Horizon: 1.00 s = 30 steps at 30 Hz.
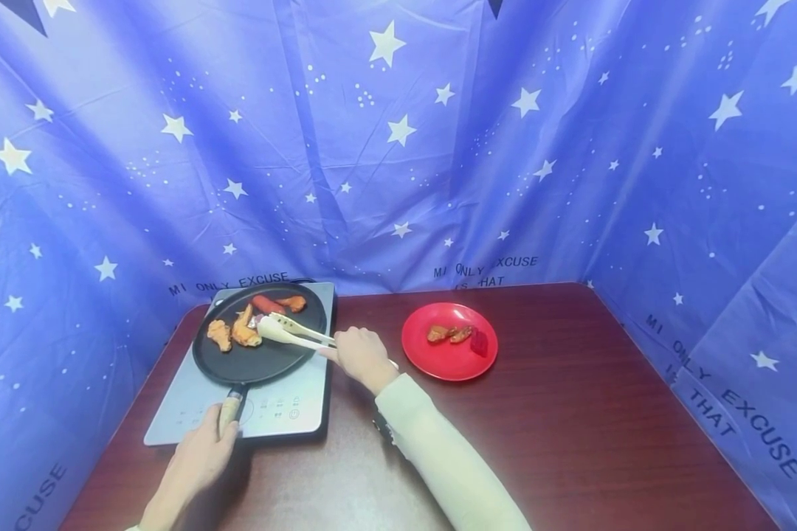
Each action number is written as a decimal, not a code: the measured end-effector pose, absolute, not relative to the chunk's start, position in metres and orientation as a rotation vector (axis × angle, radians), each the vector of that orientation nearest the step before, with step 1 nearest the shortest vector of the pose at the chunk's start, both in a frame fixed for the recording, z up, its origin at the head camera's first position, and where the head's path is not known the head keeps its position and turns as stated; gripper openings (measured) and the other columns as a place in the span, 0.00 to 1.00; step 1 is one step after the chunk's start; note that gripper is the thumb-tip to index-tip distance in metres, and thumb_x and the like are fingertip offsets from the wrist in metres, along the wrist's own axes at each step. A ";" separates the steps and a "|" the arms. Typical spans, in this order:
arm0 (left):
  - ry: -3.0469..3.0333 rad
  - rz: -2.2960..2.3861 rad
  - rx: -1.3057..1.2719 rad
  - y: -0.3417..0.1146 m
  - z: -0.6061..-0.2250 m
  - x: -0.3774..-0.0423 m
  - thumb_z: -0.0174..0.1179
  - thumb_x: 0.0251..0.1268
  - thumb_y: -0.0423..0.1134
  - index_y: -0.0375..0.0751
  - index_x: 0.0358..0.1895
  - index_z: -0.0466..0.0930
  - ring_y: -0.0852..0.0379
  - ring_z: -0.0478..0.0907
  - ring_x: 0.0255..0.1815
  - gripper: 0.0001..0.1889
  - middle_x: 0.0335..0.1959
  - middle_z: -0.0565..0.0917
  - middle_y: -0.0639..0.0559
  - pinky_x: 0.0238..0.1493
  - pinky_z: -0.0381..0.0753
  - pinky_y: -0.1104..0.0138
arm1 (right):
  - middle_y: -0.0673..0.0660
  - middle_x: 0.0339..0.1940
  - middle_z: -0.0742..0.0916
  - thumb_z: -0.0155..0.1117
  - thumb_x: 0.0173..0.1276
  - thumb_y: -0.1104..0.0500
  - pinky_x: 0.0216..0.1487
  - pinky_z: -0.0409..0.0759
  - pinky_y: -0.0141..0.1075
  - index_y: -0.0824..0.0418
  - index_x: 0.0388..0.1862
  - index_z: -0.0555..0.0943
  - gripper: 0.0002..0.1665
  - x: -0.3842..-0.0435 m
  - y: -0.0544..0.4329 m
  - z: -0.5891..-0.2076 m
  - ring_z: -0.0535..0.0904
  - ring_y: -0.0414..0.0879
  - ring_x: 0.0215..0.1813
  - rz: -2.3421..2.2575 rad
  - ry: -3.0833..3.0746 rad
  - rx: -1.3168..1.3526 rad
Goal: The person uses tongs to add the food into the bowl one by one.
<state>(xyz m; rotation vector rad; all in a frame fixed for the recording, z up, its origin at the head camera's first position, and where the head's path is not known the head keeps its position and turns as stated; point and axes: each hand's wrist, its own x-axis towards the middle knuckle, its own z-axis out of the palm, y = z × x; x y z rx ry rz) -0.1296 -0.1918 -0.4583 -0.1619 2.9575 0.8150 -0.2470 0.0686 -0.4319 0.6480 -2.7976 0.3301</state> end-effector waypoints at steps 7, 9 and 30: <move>2.927 0.804 -0.190 -0.192 -0.458 -0.132 0.45 0.70 0.44 0.31 0.65 0.55 0.51 0.69 0.22 0.27 0.22 0.73 0.47 0.23 0.66 0.59 | 0.49 0.11 0.71 0.57 0.64 0.36 0.19 0.70 0.42 0.54 0.17 0.71 0.27 -0.252 0.061 -0.432 0.71 0.48 0.16 0.333 -2.803 0.620; 2.924 0.804 -0.191 -0.192 -0.458 -0.132 0.45 0.70 0.44 0.31 0.65 0.55 0.51 0.70 0.22 0.27 0.23 0.73 0.46 0.23 0.67 0.58 | 0.49 0.11 0.71 0.57 0.65 0.36 0.20 0.70 0.42 0.54 0.17 0.71 0.27 -0.253 0.058 -0.431 0.72 0.48 0.16 0.335 -2.802 0.614; 2.946 0.809 -0.171 -0.191 -0.458 -0.129 0.46 0.69 0.45 0.31 0.65 0.56 0.50 0.70 0.23 0.27 0.22 0.73 0.46 0.24 0.67 0.57 | 0.50 0.11 0.73 0.53 0.66 0.34 0.19 0.71 0.40 0.54 0.15 0.72 0.30 -0.259 0.044 -0.432 0.72 0.46 0.16 0.288 -2.829 0.585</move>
